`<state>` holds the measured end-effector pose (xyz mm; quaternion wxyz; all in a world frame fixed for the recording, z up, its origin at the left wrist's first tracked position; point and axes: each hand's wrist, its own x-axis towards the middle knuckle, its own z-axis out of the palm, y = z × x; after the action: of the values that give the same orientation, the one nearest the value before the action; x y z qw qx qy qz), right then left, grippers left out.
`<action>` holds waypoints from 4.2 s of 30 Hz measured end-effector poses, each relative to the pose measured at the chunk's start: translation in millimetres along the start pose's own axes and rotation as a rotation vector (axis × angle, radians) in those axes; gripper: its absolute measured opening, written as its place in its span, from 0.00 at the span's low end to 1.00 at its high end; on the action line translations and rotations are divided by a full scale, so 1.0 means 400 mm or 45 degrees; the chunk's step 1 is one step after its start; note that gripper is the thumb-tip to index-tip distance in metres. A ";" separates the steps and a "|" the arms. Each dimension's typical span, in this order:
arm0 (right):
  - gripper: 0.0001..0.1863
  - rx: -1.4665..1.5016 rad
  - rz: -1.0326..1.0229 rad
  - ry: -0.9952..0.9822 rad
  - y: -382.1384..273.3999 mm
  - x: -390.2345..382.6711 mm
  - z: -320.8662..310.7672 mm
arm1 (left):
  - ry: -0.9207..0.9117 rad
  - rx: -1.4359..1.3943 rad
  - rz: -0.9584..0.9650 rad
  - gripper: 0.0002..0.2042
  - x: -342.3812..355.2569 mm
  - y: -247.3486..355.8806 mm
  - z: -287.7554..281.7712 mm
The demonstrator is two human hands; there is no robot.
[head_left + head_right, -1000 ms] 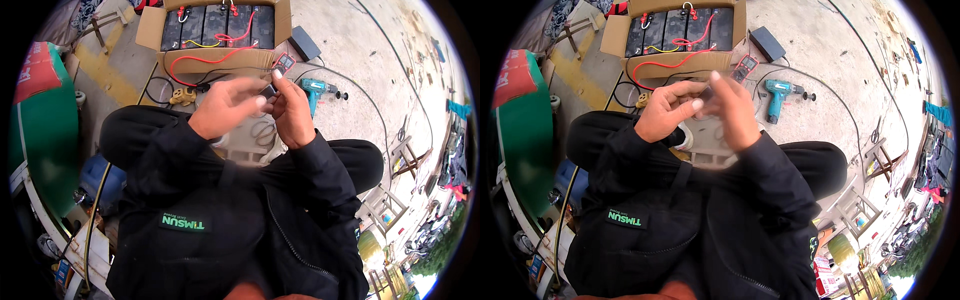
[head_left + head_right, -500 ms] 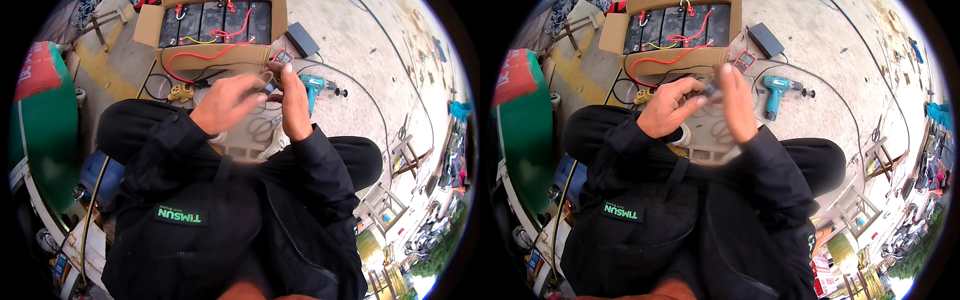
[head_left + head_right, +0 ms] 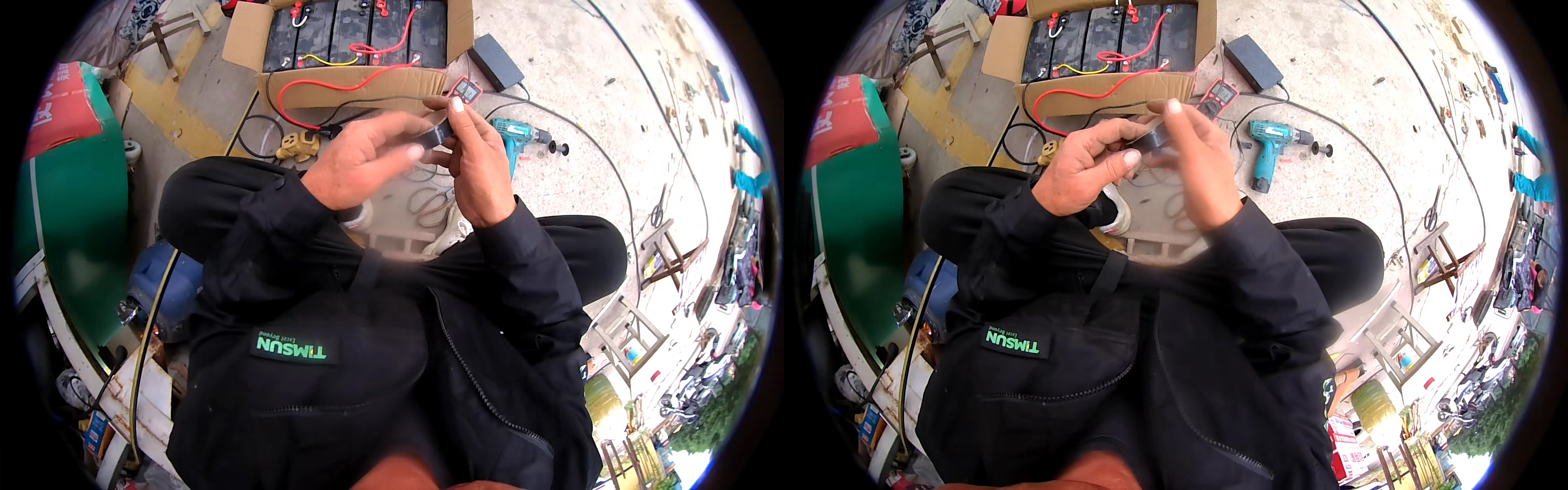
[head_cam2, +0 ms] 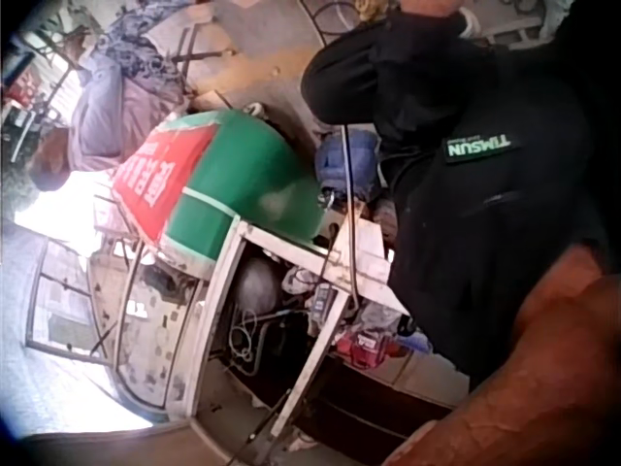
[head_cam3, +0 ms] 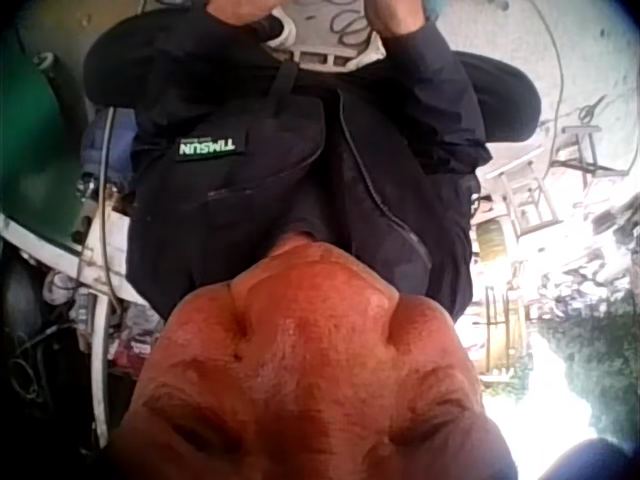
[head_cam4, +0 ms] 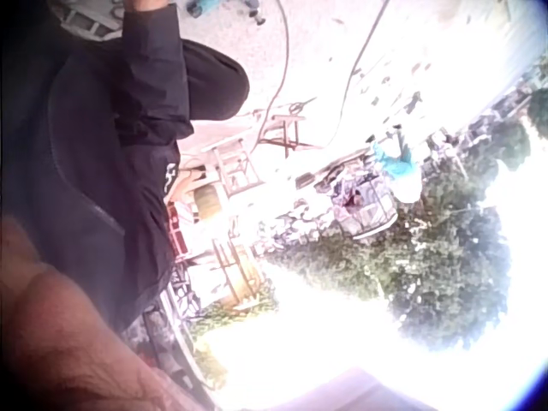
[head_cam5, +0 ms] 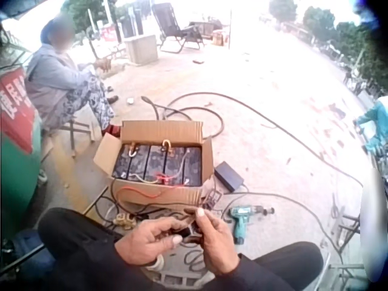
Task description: The person sits on the ground and works on a battery pack placed in a cardboard box. They use a multimeter to measure voltage at the battery terminals and manipulate wires connected to the pack. The person also handles a power drill and a red plastic object during the process.
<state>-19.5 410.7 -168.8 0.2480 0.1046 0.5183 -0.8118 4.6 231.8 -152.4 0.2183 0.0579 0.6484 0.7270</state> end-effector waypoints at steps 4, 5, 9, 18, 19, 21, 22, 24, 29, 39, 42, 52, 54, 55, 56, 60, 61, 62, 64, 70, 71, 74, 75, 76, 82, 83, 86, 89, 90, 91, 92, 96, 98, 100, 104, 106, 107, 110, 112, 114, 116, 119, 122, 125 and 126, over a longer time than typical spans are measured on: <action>0.19 -0.167 -0.064 -0.020 -0.017 -0.007 0.013 | 0.028 -0.016 -0.065 0.14 -0.006 0.009 -0.023; 0.19 -0.245 -0.094 -0.059 -0.017 -0.009 0.007 | 0.045 -0.024 -0.064 0.14 -0.004 0.005 -0.034; 0.17 -0.439 -0.269 -0.245 -0.012 -0.019 0.002 | 0.138 -0.039 0.026 0.14 -0.004 0.036 -0.051; 0.10 -0.881 -0.877 0.041 0.021 -0.004 0.010 | 0.162 0.121 -0.083 0.13 -0.011 0.025 -0.044; 0.10 -0.901 -0.923 0.090 0.017 -0.006 0.016 | 0.158 0.104 -0.093 0.13 -0.011 0.025 -0.042; 0.11 -1.120 -1.113 0.131 0.007 -0.008 0.016 | 0.179 0.103 -0.080 0.12 -0.008 0.019 -0.039; 0.11 -1.229 -1.209 0.149 0.005 -0.007 0.016 | 0.204 0.117 -0.057 0.12 -0.005 0.011 -0.039; 0.12 -1.322 -1.268 0.175 0.006 -0.010 0.016 | 0.241 0.190 0.015 0.12 -0.003 0.003 -0.034; 0.11 -1.488 -1.359 0.194 0.011 -0.013 0.008 | 0.297 0.488 0.108 0.10 -0.007 0.016 -0.017; 0.08 -1.714 -1.444 0.128 0.014 -0.003 -0.005 | 0.347 0.926 0.422 0.08 0.001 0.009 -0.003; 0.08 -1.769 -1.344 0.052 0.008 -0.002 -0.010 | 0.318 1.016 0.445 0.09 -0.001 0.003 0.000; 0.03 -0.845 -0.428 0.092 0.004 0.006 0.002 | 0.277 0.387 0.101 0.10 -0.006 0.018 -0.008; 0.05 -0.458 -0.158 -0.001 -0.016 -0.001 -0.004 | 0.309 0.161 0.035 0.10 -0.008 0.006 -0.003; 0.05 -0.364 -0.118 -0.029 -0.018 0.001 -0.010 | 0.293 0.107 0.008 0.11 -0.009 0.008 -0.004; 0.06 -0.270 -0.078 -0.058 -0.017 0.002 -0.013 | 0.277 0.054 -0.020 0.11 -0.009 0.012 -0.006; 0.08 -0.057 0.064 0.021 -0.014 0.001 -0.013 | 0.233 0.010 -0.064 0.12 -0.006 0.017 -0.008; 0.08 -0.029 0.066 -0.034 -0.013 0.005 -0.019 | 0.240 0.003 -0.058 0.12 -0.008 0.015 -0.009; 0.09 -0.043 0.082 -0.062 -0.013 0.008 -0.025 | 0.247 -0.003 -0.051 0.12 -0.011 0.008 -0.012; 0.10 -0.072 0.102 -0.122 -0.018 0.018 -0.031 | 0.280 -0.054 -0.071 0.12 -0.011 0.003 -0.012; 0.38 -0.512 -0.514 -0.149 0.004 0.013 -0.014 | 0.260 -0.485 -0.168 0.13 -0.014 -0.019 -0.013; 0.45 -0.554 -0.414 -0.198 0.010 0.007 -0.008 | 0.212 -0.514 -0.140 0.13 -0.010 -0.023 -0.011; 0.38 -0.440 -0.152 -0.240 0.010 -0.011 0.019 | 0.296 -0.602 -0.160 0.15 -0.019 -0.047 0.017; 0.36 -0.344 -0.168 -0.229 0.008 -0.011 0.020 | 0.215 -0.505 -0.178 0.17 -0.021 -0.053 0.009; 0.35 -0.248 -0.182 -0.217 0.005 -0.009 0.020 | 0.184 -0.454 -0.169 0.18 -0.026 -0.054 0.010; 0.31 -0.931 -0.210 -0.238 0.029 -0.006 -0.004 | 0.397 -0.074 0.040 0.15 -0.054 -0.071 0.001; 0.30 -0.828 -0.051 -0.271 0.040 -0.016 -0.011 | 0.313 -0.034 0.093 0.14 -0.056 -0.085 -0.003; 0.26 -0.810 0.131 -0.360 0.041 -0.031 -0.018 | 0.133 0.547 0.266 0.11 -0.065 -0.074 -0.020; 0.21 -0.759 0.489 -0.497 -0.004 -0.029 0.004 | 0.176 0.372 0.150 0.10 -0.095 -0.079 -0.021; 0.21 -0.749 0.507 -0.524 -0.005 -0.026 0.001 | 0.174 0.299 0.089 0.10 -0.096 -0.080 -0.021; 0.20 -0.737 0.524 -0.548 -0.005 -0.024 0.000 | 0.173 0.226 0.076 0.10 -0.099 -0.087 -0.022; 0.20 -0.764 0.551 -0.570 -0.006 -0.023 0.002 | 0.171 0.154 0.062 0.10 -0.102 -0.096 -0.024; 0.21 -0.864 0.620 -0.638 -0.011 -0.024 0.003 | 0.151 0.137 0.024 0.10 -0.120 -0.095 -0.028; 0.21 -0.875 0.621 -0.645 -0.012 -0.026 0.006 | 0.151 0.127 0.011 0.09 -0.118 -0.102 -0.028; 0.23 -0.877 0.624 -0.623 -0.006 -0.029 0.003 | 0.163 0.187 -0.021 0.09 -0.115 -0.107 -0.025; 0.26 -0.757 0.631 -0.540 0.006 -0.042 -0.002 | 0.228 0.333 -0.039 0.07 -0.108 -0.119 -0.012; 0.27 -0.723 0.619 -0.518 0.013 -0.052 -0.007 | 0.241 0.308 -0.039 0.07 -0.108 -0.124 -0.005; 0.28 -0.750 0.603 -0.529 0.018 -0.055 -0.013 | 0.236 0.278 -0.051 0.07 -0.109 -0.124 -0.002; 0.27 -0.848 0.584 -0.551 0.012 -0.068 -0.012 | 0.216 0.000 -0.132 0.07 -0.115 -0.134 0.014; 0.26 -0.891 0.570 -0.581 0.019 -0.080 -0.030 | 0.161 0.006 -0.170 0.07 -0.109 -0.130 0.022; 0.22 -0.777 0.436 -0.489 0.081 -0.100 -0.058 | 0.082 0.286 -0.158 0.07 -0.107 -0.116 0.014; 0.21 -0.586 0.362 -0.310 0.107 -0.099 -0.052 | 0.070 0.368 -0.205 0.08 -0.097 -0.125 0.019; 0.19 -0.702 0.169 -0.313 0.119 -0.081 -0.060 | 0.188 -0.005 -0.451 0.08 -0.070 -0.148 0.022; 0.17 -0.584 0.180 -0.308 0.147 -0.060 -0.094 | 0.211 -0.051 -0.518 0.09 -0.042 -0.187 0.015; 0.15 -0.689 0.362 -0.407 0.121 -0.026 -0.079 | 0.242 -0.084 -0.522 0.09 -0.047 -0.196 -0.010; 0.14 -0.631 0.387 -0.437 0.125 -0.028 -0.086 | 0.257 -0.081 -0.553 0.10 -0.045 -0.190 -0.007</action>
<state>12.5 427.8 -219.0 0.4677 -0.0211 0.6291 -0.6205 38.2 226.9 -222.9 0.3053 -0.1629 0.6409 0.6852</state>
